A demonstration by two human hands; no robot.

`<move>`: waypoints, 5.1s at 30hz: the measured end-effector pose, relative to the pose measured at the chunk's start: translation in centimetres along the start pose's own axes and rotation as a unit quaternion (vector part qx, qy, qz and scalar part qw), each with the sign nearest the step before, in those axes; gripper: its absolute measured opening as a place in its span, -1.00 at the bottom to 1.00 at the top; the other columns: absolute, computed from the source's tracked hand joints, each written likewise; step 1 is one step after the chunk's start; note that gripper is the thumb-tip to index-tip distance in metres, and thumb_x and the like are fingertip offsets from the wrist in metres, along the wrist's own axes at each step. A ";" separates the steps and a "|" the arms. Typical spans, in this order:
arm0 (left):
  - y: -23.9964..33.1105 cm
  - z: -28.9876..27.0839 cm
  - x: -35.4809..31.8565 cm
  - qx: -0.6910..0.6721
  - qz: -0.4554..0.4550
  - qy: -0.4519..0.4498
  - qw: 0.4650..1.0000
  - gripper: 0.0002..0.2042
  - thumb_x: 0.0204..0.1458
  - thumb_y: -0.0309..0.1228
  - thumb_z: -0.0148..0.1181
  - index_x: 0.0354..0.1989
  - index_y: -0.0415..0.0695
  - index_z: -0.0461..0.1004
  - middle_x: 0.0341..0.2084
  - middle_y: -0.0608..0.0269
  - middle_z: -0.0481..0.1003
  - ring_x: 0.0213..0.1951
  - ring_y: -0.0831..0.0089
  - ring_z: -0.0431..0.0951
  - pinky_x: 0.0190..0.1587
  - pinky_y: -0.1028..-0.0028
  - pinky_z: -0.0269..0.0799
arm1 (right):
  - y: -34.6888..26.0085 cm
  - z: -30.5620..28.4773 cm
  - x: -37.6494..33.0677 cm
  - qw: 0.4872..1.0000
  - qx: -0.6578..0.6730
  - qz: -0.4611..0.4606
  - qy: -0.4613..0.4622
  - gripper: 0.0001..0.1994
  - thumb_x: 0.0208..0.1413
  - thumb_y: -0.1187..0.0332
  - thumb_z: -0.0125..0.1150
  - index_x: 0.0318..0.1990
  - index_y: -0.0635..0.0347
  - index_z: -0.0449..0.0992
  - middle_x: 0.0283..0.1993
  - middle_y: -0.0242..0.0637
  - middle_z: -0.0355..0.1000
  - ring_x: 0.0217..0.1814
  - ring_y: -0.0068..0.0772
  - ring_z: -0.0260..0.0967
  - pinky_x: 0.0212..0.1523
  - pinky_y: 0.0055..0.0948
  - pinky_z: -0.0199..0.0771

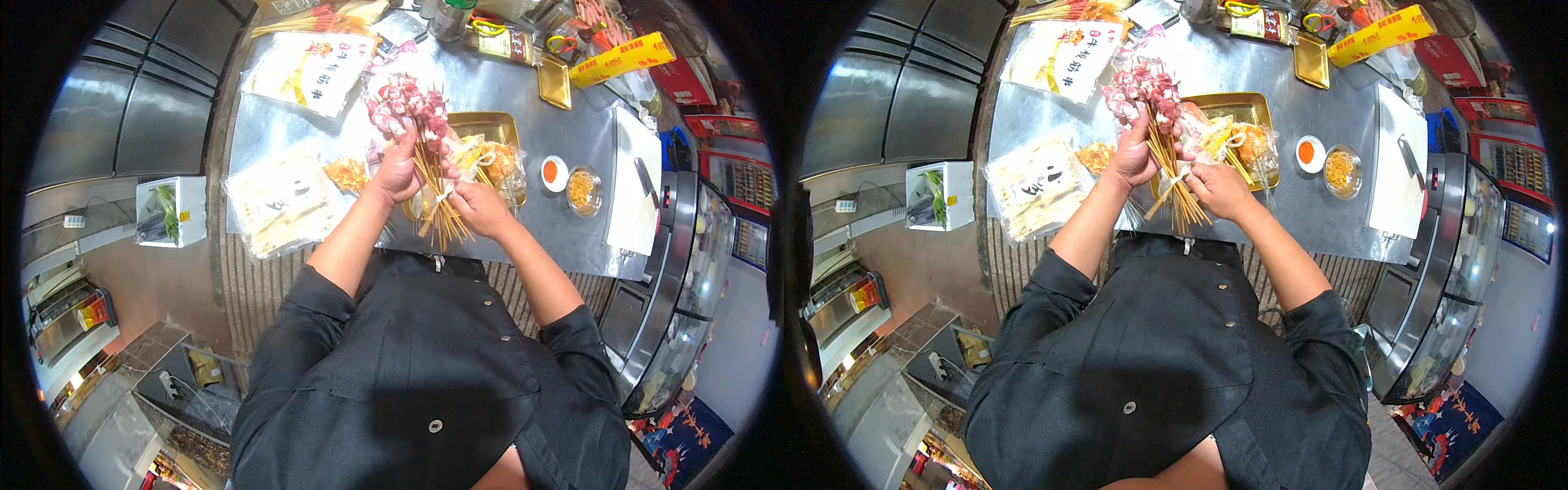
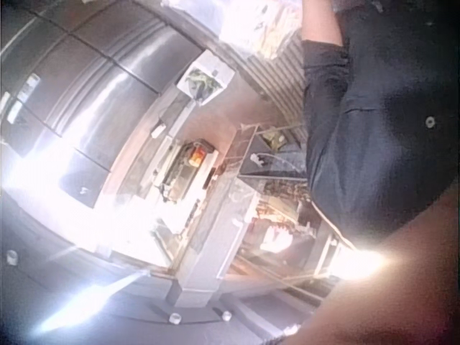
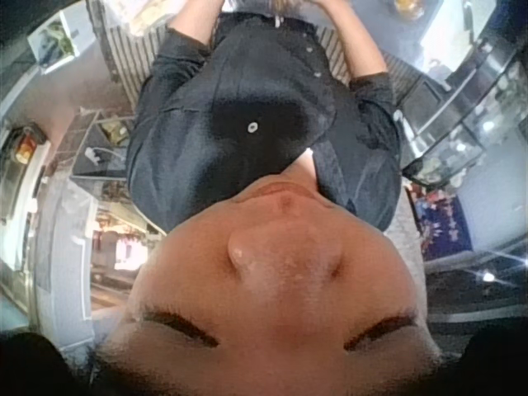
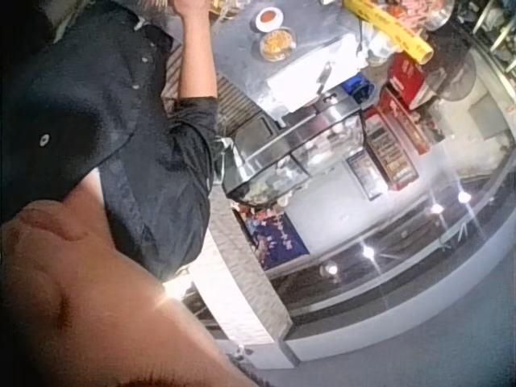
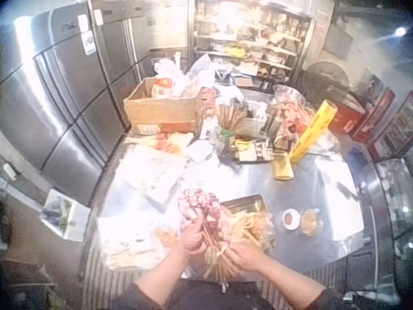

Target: The person unpacks packaged skewers from plastic bags, separates them, and places them into trays inside a refrigerated display case. They retrieve additional skewers from a chest freezer and continue arranging them in the display.

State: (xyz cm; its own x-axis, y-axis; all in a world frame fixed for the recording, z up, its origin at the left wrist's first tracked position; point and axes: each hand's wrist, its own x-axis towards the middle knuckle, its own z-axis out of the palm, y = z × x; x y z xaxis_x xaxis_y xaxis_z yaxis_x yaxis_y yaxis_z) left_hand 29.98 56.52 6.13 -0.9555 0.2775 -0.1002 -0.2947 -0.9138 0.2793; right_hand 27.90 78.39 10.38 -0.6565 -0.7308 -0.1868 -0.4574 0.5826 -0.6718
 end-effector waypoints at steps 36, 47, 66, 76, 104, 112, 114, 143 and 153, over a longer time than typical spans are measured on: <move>-3.7 -5.2 -17.3 0.009 0.484 0.421 0.767 -0.86 0.34 -0.40 0.13 -0.32 -0.02 0.41 -0.56 0.46 0.34 -0.57 0.63 0.34 -0.49 0.54 0.39 | 7.2 0.8 -6.5 0.885 -0.100 -0.442 -0.106 -0.75 0.24 0.16 0.25 -0.42 0.05 0.46 -0.53 -0.18 0.44 -0.32 -0.03 0.47 -0.16 -0.13 0.43; -17.0 -10.3 -51.9 0.203 0.372 0.756 0.499 -0.72 0.27 -0.43 0.13 0.13 -0.07 0.37 -0.46 0.39 0.41 -0.49 0.51 0.38 -0.46 0.44 0.37 | 13.0 -10.9 0.9 0.955 -0.241 0.115 0.127 -0.35 0.30 0.25 0.09 0.52 0.01 0.09 -0.28 0.15 0.60 -0.24 0.21 0.58 -0.17 0.11 0.51; -30.8 -24.6 -76.6 -0.033 0.314 0.832 0.456 -0.74 0.17 -0.54 0.22 -0.04 -0.03 0.34 -0.61 0.42 0.33 -0.66 0.52 0.31 -0.63 0.41 0.21 | -2.3 30.7 10.3 0.968 -0.052 0.227 0.092 -0.65 0.25 0.19 0.20 -0.06 0.38 0.51 -0.12 0.17 0.59 0.01 0.18 0.57 0.09 0.00 0.47; -4.1 -31.3 -100.1 0.002 0.353 0.805 0.476 -0.65 0.19 -0.57 0.17 0.16 -0.17 0.36 -0.40 0.36 0.38 -0.51 0.56 0.34 -0.49 0.46 0.26 | -43.4 34.4 13.4 0.687 0.683 0.131 -0.211 -0.57 0.52 -0.12 -0.19 -0.30 -0.04 0.28 -0.63 -0.60 -0.06 -0.68 -0.62 -0.15 -0.65 -0.48 -0.04; 67.3 -29.3 -154.0 0.019 0.732 0.528 0.430 -0.74 0.32 -0.53 0.12 0.12 -0.13 0.29 -0.17 0.32 0.39 -0.41 0.58 0.37 -0.36 0.45 0.41 | -140.1 118.2 44.7 0.569 0.382 -0.009 -0.728 -0.66 0.51 0.03 -0.05 -0.27 0.06 0.31 -0.63 -0.52 0.00 -0.69 -0.58 -0.07 -0.66 -0.45 0.07; 91.7 -35.9 -169.3 0.020 0.705 0.463 0.537 -0.79 0.33 -0.40 0.22 0.02 -0.16 0.38 -0.37 0.29 0.45 -0.51 0.53 0.39 -0.41 0.42 0.43 | -151.7 130.9 55.0 0.658 0.407 -0.005 -0.634 -0.60 0.52 0.00 -0.07 -0.32 0.08 0.26 -0.62 -0.46 0.06 -0.68 -0.51 0.05 -0.65 -0.38 0.19; 97.0 -38.5 -173.4 -0.019 0.668 0.484 0.565 -0.77 0.33 -0.36 0.23 0.02 -0.17 0.38 -0.42 0.32 0.42 -0.51 0.53 0.39 -0.40 0.40 0.46 | -155.3 134.3 59.5 0.696 0.388 -0.037 -0.603 -0.61 0.52 0.02 -0.08 -0.31 0.08 0.27 -0.62 -0.47 0.06 -0.68 -0.52 0.05 -0.65 -0.39 0.19; 151.3 -72.7 -257.5 -0.218 0.736 0.599 0.227 -0.76 0.42 -0.12 0.09 -0.17 0.01 0.30 -0.51 0.40 0.35 -0.66 0.60 0.30 -0.66 0.52 0.26 | -239.5 216.8 85.0 0.701 0.091 -0.139 -0.693 -0.74 0.49 0.18 0.08 -0.25 0.11 0.45 -0.58 -0.60 0.15 -0.64 -0.74 0.07 -0.63 -0.58 0.05; 150.1 -88.9 -291.2 -0.333 0.698 0.619 0.136 -0.77 0.34 -0.16 0.23 -0.14 0.01 0.34 -0.55 0.38 0.38 -0.68 0.59 0.31 -0.70 0.52 0.24 | -262.0 256.9 80.9 0.670 0.085 -0.306 -0.672 -0.68 0.44 0.15 0.12 -0.26 0.24 0.53 -0.44 -0.43 0.42 -0.38 -0.54 0.32 -0.32 -0.39 0.36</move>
State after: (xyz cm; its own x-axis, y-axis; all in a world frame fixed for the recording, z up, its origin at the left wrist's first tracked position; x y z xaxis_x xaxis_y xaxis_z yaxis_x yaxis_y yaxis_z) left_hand 265.23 -187.79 -7.68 0.7828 -0.1910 -0.5923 0.6223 0.2410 0.7447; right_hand 248.68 -224.76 -12.83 0.8060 -0.5414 -0.2393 -0.2448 0.0632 -0.9675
